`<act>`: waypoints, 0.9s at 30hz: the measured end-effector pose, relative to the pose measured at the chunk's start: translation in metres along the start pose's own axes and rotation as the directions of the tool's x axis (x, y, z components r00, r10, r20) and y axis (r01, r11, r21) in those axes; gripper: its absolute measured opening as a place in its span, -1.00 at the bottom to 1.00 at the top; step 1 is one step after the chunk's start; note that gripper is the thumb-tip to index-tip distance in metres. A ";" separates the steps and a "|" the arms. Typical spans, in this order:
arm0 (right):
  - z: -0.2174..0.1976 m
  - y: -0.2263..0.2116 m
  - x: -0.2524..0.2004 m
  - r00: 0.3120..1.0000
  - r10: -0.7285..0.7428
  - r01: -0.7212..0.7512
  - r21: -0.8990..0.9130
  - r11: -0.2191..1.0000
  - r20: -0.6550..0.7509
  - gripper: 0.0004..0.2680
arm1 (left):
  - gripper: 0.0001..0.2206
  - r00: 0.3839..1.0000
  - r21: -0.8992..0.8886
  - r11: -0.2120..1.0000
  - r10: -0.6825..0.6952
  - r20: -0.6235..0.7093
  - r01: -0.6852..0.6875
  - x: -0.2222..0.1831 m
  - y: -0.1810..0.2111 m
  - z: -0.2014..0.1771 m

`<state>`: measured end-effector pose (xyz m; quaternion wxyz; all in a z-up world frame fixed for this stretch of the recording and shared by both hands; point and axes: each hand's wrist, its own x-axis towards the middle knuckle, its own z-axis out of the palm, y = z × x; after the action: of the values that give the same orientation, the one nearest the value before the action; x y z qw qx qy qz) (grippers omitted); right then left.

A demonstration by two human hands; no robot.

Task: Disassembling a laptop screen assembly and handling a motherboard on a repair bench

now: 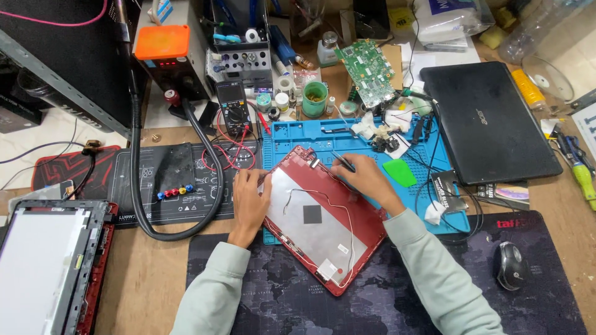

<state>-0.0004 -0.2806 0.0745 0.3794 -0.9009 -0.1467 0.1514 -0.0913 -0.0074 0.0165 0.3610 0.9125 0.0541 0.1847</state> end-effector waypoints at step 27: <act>0.042 0.047 0.002 0.936 0.114 0.201 0.774 0.601 -0.332 -0.82 | -0.76 0.840 0.132 0.831 0.523 0.145 -0.540 0.009 0.021 0.073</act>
<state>-0.0072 -0.2843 0.0117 0.7643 -0.6440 -0.0166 0.0298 -0.0563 -0.0671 -0.0153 0.2194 0.9268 -0.2050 0.2255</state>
